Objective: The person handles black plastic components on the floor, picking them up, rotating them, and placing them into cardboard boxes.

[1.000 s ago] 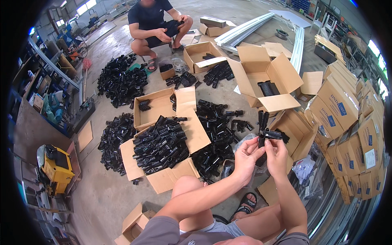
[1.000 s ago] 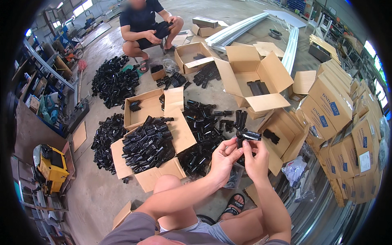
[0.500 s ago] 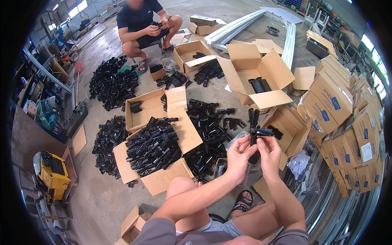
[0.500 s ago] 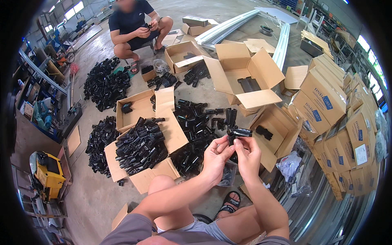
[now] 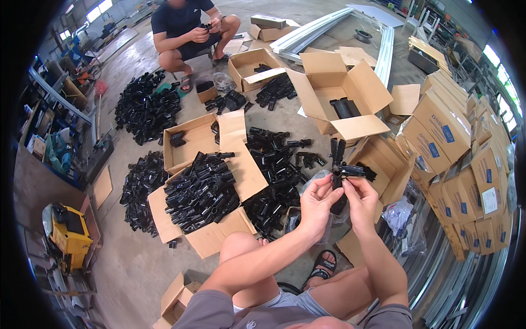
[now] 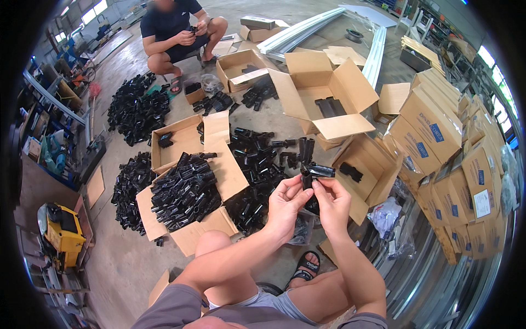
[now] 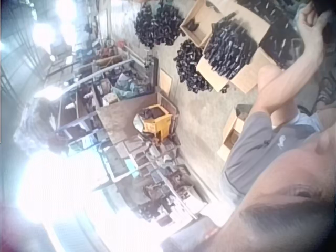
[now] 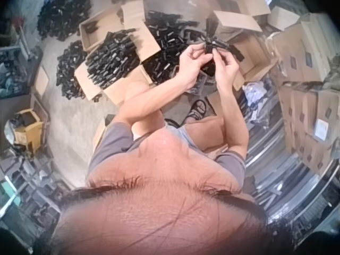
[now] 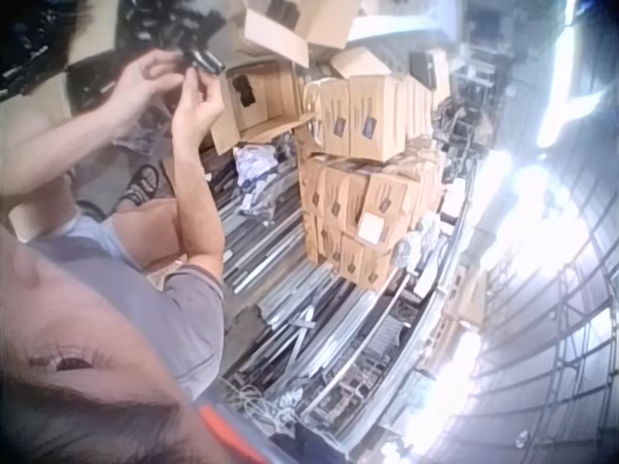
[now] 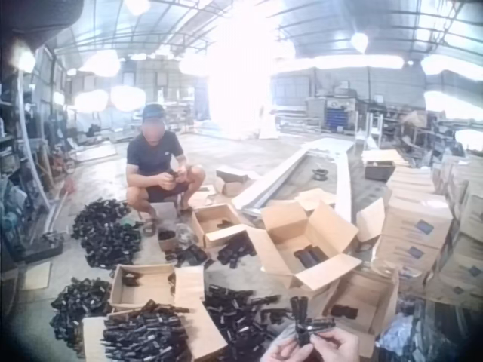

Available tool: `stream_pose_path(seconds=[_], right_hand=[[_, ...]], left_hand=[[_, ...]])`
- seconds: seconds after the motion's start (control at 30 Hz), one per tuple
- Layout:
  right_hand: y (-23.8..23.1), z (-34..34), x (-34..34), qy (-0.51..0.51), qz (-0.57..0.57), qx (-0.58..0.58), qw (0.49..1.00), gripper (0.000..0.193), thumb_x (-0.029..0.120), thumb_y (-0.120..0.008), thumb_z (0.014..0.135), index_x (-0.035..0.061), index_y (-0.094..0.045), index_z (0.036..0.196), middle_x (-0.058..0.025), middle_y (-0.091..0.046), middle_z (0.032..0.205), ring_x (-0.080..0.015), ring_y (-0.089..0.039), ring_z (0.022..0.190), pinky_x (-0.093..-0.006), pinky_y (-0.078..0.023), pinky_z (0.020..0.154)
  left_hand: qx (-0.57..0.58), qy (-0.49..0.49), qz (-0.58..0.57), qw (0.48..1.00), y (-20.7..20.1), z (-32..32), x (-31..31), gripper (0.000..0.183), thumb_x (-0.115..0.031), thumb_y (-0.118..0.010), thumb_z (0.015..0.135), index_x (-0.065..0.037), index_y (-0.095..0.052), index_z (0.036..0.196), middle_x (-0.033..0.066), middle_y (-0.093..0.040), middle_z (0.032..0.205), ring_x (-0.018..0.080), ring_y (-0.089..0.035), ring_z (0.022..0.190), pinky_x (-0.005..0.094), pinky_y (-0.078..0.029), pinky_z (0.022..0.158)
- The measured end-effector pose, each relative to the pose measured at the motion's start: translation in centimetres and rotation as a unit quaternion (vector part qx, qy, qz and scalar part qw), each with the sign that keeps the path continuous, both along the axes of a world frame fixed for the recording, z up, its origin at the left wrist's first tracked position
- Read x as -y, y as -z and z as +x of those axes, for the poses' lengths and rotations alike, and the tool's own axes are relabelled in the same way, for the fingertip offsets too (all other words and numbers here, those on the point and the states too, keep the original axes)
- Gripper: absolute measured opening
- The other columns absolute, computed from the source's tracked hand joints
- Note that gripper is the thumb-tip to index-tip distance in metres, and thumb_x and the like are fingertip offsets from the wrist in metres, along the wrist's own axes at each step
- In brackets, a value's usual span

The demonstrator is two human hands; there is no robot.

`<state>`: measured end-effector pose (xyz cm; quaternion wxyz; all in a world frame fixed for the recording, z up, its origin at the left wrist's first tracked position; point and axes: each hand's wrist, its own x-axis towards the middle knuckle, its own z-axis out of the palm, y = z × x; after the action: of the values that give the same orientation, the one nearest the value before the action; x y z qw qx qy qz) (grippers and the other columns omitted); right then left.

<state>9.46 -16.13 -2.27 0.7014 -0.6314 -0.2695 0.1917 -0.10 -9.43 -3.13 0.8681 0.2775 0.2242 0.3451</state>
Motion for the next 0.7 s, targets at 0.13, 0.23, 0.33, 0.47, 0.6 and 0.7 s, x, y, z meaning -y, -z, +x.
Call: stream_pose_path(seconds=[0.13,0.23,0.33,0.47,0.6,0.7], right_hand=[[-0.1,-0.2,-0.1,-0.011,-0.039,0.027,0.999,0.013,0.007,-0.069,0.093,-0.0029,-0.065,0.100,-0.0041,-0.068,0.098,-0.0073,-0.061,0.087,-0.0229,-0.050,0.078],[-0.4,-0.6,-0.3,-0.008,-0.003,0.013,1.000,0.013,0.008,-0.068,0.094,-0.0023,-0.065,0.101,-0.0037,-0.068,0.098,-0.0071,-0.061,0.087,-0.0222,-0.049,0.078],[0.4,-0.1,-0.2,-0.010,-0.003,0.006,1.000,0.014,0.008,-0.067,0.095,-0.0023,-0.064,0.104,-0.0041,-0.068,0.098,-0.0074,-0.061,0.087,-0.0224,-0.049,0.079],[-0.2,-0.8,-0.7,-0.006,0.013,-0.002,1.000,0.014,0.007,-0.066,0.095,-0.0031,-0.064,0.104,-0.0053,-0.068,0.099,-0.0079,-0.061,0.088,-0.0230,-0.049,0.079],[-0.2,-0.7,-0.4,-0.014,0.027,-0.001,1.000,0.014,0.008,-0.067,0.095,-0.0030,-0.064,0.104,-0.0048,-0.068,0.099,-0.0077,-0.061,0.088,-0.0226,-0.048,0.079],[0.5,-0.2,0.0,-0.002,0.002,0.034,0.999,0.017,0.009,-0.067,0.095,-0.0033,-0.064,0.106,-0.0054,-0.068,0.097,-0.0087,-0.062,0.087,-0.0233,-0.049,0.078]], left_hand=[[-0.005,-0.006,0.002,1.000,-0.2,-0.2,-0.1,0.040,0.008,-0.066,0.088,-0.001,-0.054,0.125,0.0107,-0.064,0.124,0.0145,-0.062,0.113,0.0284,-0.050,0.098],[-0.003,-0.005,0.000,1.000,-0.1,-0.2,-0.1,0.040,0.008,-0.066,0.088,-0.001,-0.054,0.125,0.0110,-0.064,0.124,0.0148,-0.061,0.114,0.0283,-0.050,0.098],[-0.002,-0.003,-0.002,1.000,-0.5,-0.2,0.0,0.040,0.009,-0.066,0.087,0.002,-0.053,0.124,0.0135,-0.063,0.126,0.0164,-0.060,0.116,0.0286,-0.048,0.101],[-0.006,-0.009,-0.008,1.000,-0.8,-0.4,0.0,0.040,0.010,-0.066,0.087,0.005,-0.053,0.124,0.0160,-0.062,0.127,0.0180,-0.060,0.117,0.0290,-0.047,0.102],[0.002,-0.001,-0.011,1.000,-0.7,-0.3,0.0,0.039,0.011,-0.066,0.087,0.005,-0.053,0.123,0.0160,-0.062,0.126,0.0180,-0.060,0.117,0.0291,-0.048,0.102],[-0.003,0.005,0.003,1.000,-0.3,-0.1,0.2,0.040,0.009,-0.066,0.087,0.000,-0.054,0.124,0.0113,-0.064,0.124,0.0151,-0.061,0.114,0.0283,-0.049,0.099]])
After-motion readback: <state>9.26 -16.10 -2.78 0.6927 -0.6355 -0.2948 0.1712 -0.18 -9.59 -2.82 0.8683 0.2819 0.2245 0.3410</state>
